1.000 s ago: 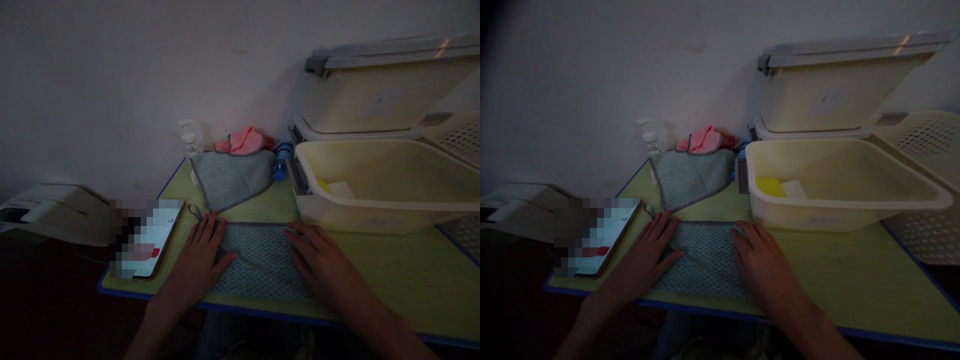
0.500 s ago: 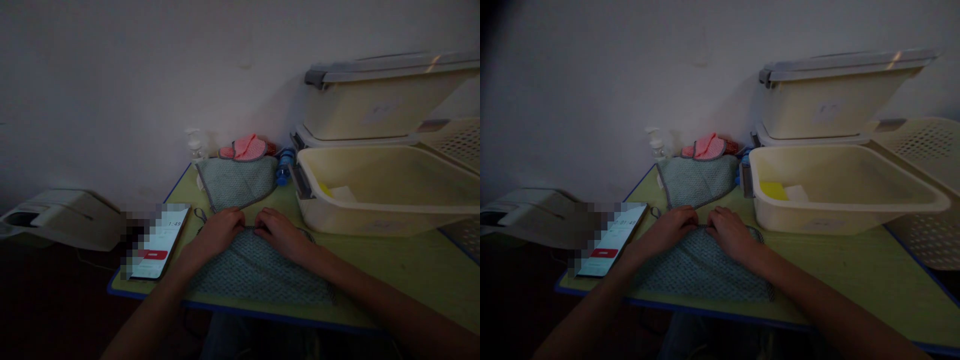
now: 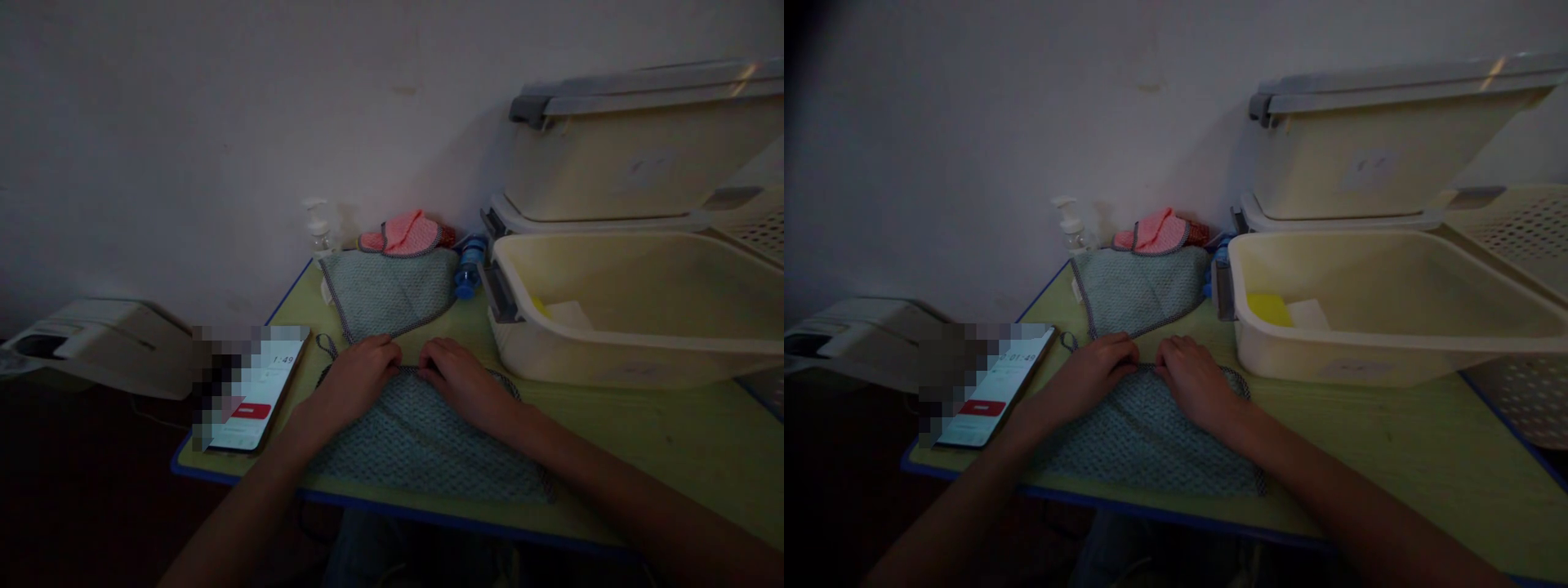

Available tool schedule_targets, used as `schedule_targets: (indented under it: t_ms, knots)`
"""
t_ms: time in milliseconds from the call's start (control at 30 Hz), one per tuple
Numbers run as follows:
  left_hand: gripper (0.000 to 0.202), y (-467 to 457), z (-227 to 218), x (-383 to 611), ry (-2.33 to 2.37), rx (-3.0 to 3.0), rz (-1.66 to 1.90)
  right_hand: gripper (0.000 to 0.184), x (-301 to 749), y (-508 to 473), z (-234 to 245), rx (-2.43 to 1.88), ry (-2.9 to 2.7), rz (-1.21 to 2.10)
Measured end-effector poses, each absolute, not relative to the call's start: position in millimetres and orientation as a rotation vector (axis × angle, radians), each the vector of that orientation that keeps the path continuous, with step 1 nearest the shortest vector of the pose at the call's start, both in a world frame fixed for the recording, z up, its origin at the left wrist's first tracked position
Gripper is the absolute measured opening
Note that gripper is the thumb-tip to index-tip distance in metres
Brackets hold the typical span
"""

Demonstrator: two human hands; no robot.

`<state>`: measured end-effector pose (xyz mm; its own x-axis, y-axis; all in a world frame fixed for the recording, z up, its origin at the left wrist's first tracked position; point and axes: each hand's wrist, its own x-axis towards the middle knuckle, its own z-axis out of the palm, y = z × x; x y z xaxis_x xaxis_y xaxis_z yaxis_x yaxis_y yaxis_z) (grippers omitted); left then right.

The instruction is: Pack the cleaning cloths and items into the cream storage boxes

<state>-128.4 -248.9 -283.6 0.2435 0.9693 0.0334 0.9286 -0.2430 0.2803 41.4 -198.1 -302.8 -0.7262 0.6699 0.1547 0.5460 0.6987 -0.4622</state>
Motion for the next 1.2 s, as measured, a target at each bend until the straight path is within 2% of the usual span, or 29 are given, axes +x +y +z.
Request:
schedule_targets:
  t_ms: [433, 667, 867, 1000, 1200]
  knots:
    - [0.019, -246.9, -287.1, -127.9, 1.842, 2.316, 0.271, 0.011, 39.3, -198.3, -300.6, -0.963, -2.631, 0.456]
    - [0.02, -247.7, -291.0, -122.1, 1.932, 2.439, 0.157, 0.014, 38.4, -199.0, -307.8, -0.912, -2.665, 0.284]
    - [0.028, -267.0, -288.7, -104.9, 1.992, 2.573, 0.096, 0.015, 37.2, -201.2, -311.3, -0.722, -2.726, 0.071]
    - [0.036, -283.7, -305.8, -102.3, 2.012, 2.552, 0.176, 0.013, 37.4, -200.9, -310.6, -0.613, -2.754, 0.048]
    - [0.049, -292.6, -319.6, -120.2, 1.962, 2.524, 0.201, 0.031, 42.8, -203.5, -313.3, -0.56, -2.728, 0.165]
